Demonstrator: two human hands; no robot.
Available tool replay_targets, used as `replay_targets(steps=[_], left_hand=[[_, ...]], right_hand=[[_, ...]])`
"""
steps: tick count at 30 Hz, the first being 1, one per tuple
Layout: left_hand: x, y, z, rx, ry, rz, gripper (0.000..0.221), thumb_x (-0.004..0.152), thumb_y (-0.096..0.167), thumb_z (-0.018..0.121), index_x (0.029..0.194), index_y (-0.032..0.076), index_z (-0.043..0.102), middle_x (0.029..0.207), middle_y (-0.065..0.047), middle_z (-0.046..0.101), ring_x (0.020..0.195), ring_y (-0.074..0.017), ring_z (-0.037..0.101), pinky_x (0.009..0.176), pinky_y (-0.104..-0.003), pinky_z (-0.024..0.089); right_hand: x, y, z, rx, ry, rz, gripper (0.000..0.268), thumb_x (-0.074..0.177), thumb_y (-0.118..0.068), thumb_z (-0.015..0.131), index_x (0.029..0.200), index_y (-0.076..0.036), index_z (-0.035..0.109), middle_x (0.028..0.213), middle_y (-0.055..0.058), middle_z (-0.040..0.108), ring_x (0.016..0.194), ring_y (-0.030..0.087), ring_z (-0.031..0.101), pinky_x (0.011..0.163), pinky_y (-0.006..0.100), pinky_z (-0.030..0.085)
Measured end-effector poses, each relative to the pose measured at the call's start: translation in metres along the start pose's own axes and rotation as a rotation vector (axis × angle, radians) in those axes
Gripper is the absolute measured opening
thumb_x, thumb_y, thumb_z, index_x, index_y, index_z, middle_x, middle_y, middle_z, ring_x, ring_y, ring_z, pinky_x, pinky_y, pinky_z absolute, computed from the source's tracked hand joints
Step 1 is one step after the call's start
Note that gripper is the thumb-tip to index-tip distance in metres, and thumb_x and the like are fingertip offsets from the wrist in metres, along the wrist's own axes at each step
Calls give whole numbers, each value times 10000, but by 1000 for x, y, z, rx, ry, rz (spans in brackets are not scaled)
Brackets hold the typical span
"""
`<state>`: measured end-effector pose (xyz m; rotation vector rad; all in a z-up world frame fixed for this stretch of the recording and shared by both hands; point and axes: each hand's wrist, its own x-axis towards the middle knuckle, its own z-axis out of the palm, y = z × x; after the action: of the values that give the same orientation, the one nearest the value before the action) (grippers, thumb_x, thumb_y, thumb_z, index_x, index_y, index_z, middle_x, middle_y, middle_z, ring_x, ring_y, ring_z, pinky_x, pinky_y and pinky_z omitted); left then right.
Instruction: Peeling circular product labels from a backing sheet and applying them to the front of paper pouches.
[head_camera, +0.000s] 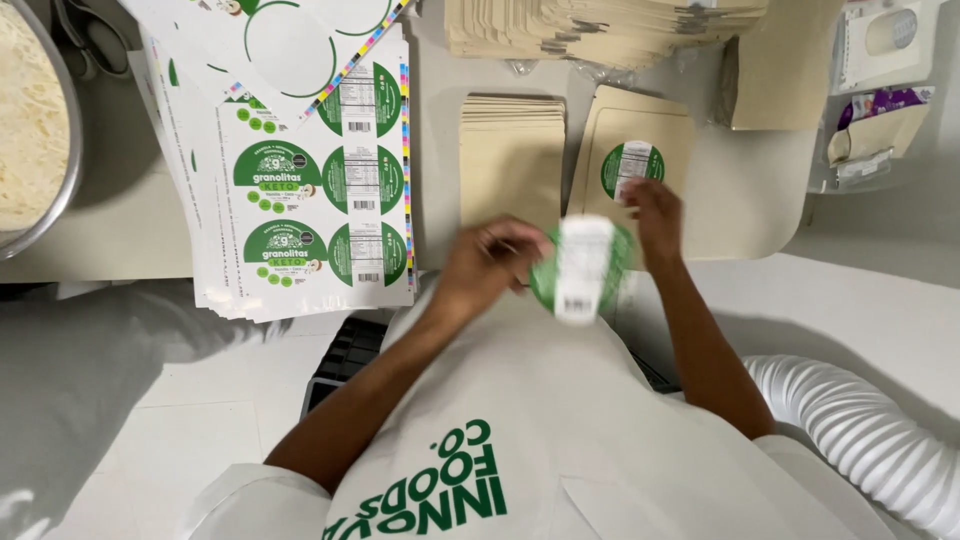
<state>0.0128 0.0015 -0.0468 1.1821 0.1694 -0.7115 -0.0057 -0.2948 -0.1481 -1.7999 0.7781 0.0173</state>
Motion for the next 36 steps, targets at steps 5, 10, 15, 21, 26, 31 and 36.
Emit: replay_targets(steps=[5, 10, 15, 21, 26, 31, 36], left_hand=[[35, -10, -33, 314, 293, 87, 134, 933, 200, 771, 969, 72, 764, 802, -127, 720, 609, -162, 698, 447, -266, 607], [88, -59, -53, 594, 370, 181, 218, 991, 241, 702, 894, 47, 726, 767, -138, 734, 614, -215, 706, 475, -330, 570], [125, -80, -58, 1124, 328, 277, 188, 1035, 222, 578, 1039, 48, 651, 867, -170, 701, 763, -369, 751, 647, -528, 619], [146, -96, -66, 1449, 236, 147, 310, 1099, 324, 419, 1278, 114, 561, 973, -145, 740, 899, -385, 765, 799, -546, 615], [150, -76, -89, 1617, 338, 568, 336, 997, 252, 699, 1279, 113, 581, 1220, -91, 601, 1195, -274, 562, 945, -478, 475], [163, -94, -106, 1642, 443, 937, 296, 918, 207, 772, 1192, 144, 680, 1113, -23, 626, 1105, -195, 609, 965, -421, 425], [170, -97, -114, 1473, 389, 940, 232, 852, 231, 819, 1028, 197, 671, 959, 28, 676, 1006, -168, 631, 930, -417, 411]], right_hand=[[-29, -37, 59, 139, -307, 78, 496, 1032, -538, 529, 902, -104, 730, 868, 59, 688, 905, 202, 640, 841, 340, 480], [-2, 9, 96, -262, -204, -436, 306, 1050, -218, 711, 780, -75, 726, 709, 68, 678, 734, 165, 646, 684, 321, 508], [12, 13, 121, -721, 37, -733, 395, 1001, -188, 656, 637, -141, 514, 584, 35, 556, 637, 238, 585, 615, 397, 499], [27, 31, 128, -1076, 229, -872, 398, 975, -349, 641, 633, -192, 512, 578, 6, 541, 632, 221, 620, 622, 387, 483], [18, 25, 134, -1095, 121, -991, 234, 935, -305, 670, 1105, -144, 665, 1081, 69, 630, 1068, 282, 619, 790, 435, 477], [-42, 20, 128, -978, -480, -1076, 451, 1078, -285, 511, 1499, -128, 549, 1617, 124, 423, 1492, 349, 379, 1138, 524, 368], [-42, 49, 90, -995, -376, -693, 657, 1004, -459, 601, 1468, -8, 490, 1406, 238, 539, 1347, 419, 504, 1159, 544, 352]])
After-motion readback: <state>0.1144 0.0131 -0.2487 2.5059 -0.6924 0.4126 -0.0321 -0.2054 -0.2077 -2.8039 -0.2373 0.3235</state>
